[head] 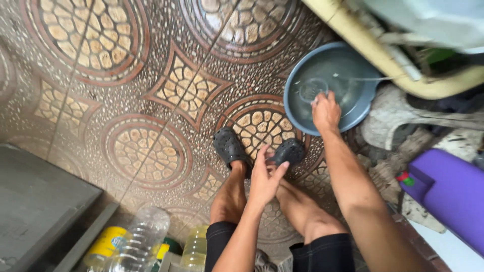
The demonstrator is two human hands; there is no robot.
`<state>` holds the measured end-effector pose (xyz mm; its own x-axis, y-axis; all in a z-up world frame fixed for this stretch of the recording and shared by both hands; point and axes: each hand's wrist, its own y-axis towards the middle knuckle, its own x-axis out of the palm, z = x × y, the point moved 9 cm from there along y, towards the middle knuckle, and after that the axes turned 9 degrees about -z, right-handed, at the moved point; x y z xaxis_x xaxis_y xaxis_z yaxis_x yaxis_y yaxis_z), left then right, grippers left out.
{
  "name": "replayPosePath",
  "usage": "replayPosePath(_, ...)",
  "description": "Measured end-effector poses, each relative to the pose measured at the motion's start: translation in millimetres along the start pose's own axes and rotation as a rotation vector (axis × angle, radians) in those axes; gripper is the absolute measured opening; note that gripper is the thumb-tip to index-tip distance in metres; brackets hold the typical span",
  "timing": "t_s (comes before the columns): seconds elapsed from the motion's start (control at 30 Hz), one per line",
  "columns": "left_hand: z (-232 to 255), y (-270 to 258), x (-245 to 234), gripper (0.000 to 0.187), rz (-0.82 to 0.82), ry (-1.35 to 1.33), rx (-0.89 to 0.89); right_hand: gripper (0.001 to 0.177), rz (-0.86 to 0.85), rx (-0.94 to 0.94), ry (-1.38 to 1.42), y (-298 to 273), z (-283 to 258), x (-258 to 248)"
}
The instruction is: Watering various indoor or balcony plants using a plastic cup to scoop water and pour it into planters.
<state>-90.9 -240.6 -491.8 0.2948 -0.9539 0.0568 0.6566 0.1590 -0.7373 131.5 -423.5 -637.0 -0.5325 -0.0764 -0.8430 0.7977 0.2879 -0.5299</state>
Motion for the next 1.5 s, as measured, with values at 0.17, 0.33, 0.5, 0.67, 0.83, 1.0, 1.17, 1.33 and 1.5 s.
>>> replayPosePath(0.17,-32,-20,-5,0.072,-0.031,0.032,0.018,0.017,0.151,0.011,0.341,-59,36,-44)
replayPosePath(0.33,-20,-80,-46,0.068,-0.001,0.236,0.082,0.016,0.25,-0.003,0.543,-146,13,-129)
replayPosePath(0.5,55,-126,-76,0.069,-0.018,0.281,0.112,0.022,0.417,-0.035,0.747,-226,-27,-228)
replayPosePath(0.67,184,-173,-93,0.071,0.023,0.347,0.448,0.02,0.493,-0.001,0.742,-301,-100,-344)
replayPosePath(0.83,302,-222,-109,0.079,0.041,0.381,0.564,0.018,0.651,-0.241,0.72,-359,-192,-462)
replayPosePath(1.0,396,-282,-135,0.09,0.196,0.41,0.855,0.023,0.666,-0.388,0.853,-394,-271,-554)
replayPosePath(1.17,457,-344,-180,0.093,0.381,0.377,0.996,0.022,0.75,-0.618,0.798,-434,-346,-629)
replayPosePath(1.33,499,-399,-213,0.087,0.455,0.359,1.092,0.025,0.731,-0.668,0.818,-444,-394,-658)
replayPosePath(1.5,507,-411,-241,0.085,0.511,0.256,1.055,0.025,0.762,-0.805,0.792,-452,-434,-675)
